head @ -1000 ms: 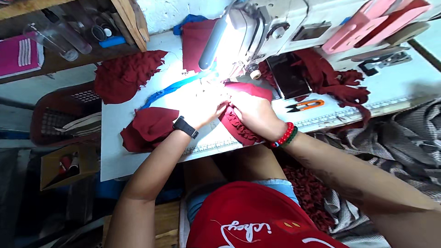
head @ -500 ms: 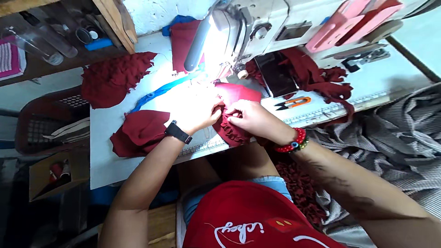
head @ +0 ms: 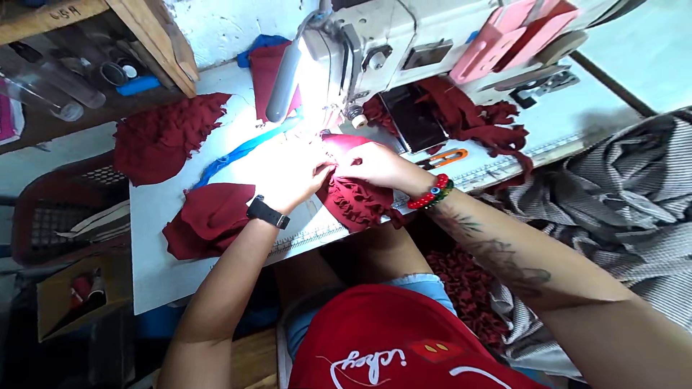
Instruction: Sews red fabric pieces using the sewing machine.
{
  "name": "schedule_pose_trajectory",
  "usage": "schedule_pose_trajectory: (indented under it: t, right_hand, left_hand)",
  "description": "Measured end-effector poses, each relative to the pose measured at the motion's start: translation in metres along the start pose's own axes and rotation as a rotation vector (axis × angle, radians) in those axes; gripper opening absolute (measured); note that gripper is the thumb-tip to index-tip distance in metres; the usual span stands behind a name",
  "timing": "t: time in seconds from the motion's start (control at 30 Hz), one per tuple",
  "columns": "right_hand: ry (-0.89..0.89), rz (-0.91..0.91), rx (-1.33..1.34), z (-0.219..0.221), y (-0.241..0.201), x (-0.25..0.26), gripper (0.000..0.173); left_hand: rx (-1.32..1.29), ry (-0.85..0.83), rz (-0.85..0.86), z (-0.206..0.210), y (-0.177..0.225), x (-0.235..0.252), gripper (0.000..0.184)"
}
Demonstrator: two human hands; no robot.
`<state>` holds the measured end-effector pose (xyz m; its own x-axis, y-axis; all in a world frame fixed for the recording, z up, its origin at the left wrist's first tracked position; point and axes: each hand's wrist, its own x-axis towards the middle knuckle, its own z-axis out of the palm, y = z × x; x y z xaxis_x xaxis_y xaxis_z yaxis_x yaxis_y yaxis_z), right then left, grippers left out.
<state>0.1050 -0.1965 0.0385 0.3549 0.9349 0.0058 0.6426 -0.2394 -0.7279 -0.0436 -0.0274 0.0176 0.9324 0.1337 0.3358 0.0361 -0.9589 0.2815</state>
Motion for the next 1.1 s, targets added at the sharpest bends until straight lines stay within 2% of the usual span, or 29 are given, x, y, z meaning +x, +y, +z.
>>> schedule_pose_trajectory:
  t: [0.13,0.27,0.33,0.4,0.53,0.67,0.77,0.87,0.97,1.0,1.07,1.1]
  right_hand:
    - [-0.044,0.062,-0.018,-0.004,0.006,0.018,0.016]
    - [0.003,0.008,0.077,0.010,0.011,-0.006,0.017]
    - [0.132,-0.100,-0.055,0.022,0.012,-0.015,0.012]
    - [0.156,-0.123,-0.217,0.022,-0.009,-0.012,0.010]
    - [0.141,-0.208,-0.526,0.041,-0.017,-0.025,0.017]
    - [0.045,-0.195,-0.544,0.046,-0.021,-0.040,0.022]
    - [0.032,-0.200,-0.428,0.036,-0.017,-0.039,0.015]
    - [-0.012,-0.016,-0.121,0.008,-0.022,-0.039,0.022]
    - [-0.084,0.227,0.181,-0.012,-0.036,-0.047,0.036]
    - [-0.104,0.250,0.241,-0.014,-0.035,-0.048,0.035]
    - [-0.120,0.238,0.347,-0.015,-0.025,-0.044,0.020]
    - [-0.127,0.236,0.376,-0.014,-0.020,-0.038,0.023]
  left_hand:
    - [-0.023,0.026,0.001,-0.001,0.001,0.000,0.023]
    - [-0.068,-0.011,-0.055,0.001,0.003,-0.003,0.024]
    - [-0.053,-0.033,-0.081,0.001,0.003,-0.005,0.025]
    - [-0.131,-0.018,-0.086,0.005,0.003,-0.007,0.024]
    - [-0.058,0.016,0.024,0.007,0.004,-0.009,0.024]
    - [0.044,0.041,0.120,-0.004,0.011,-0.011,0.024]
    - [-0.047,-0.059,0.071,-0.009,0.024,-0.015,0.022]
    - [-0.089,-0.143,0.024,-0.002,0.021,-0.010,0.024]
    - [-0.068,-0.104,0.008,0.000,0.023,-0.007,0.023]
    - [-0.069,-0.087,0.012,0.001,0.022,-0.007,0.022]
    - [-0.081,-0.043,0.013,0.003,0.021,-0.007,0.018]
    - [-0.076,-0.021,0.013,0.003,0.021,-0.007,0.017]
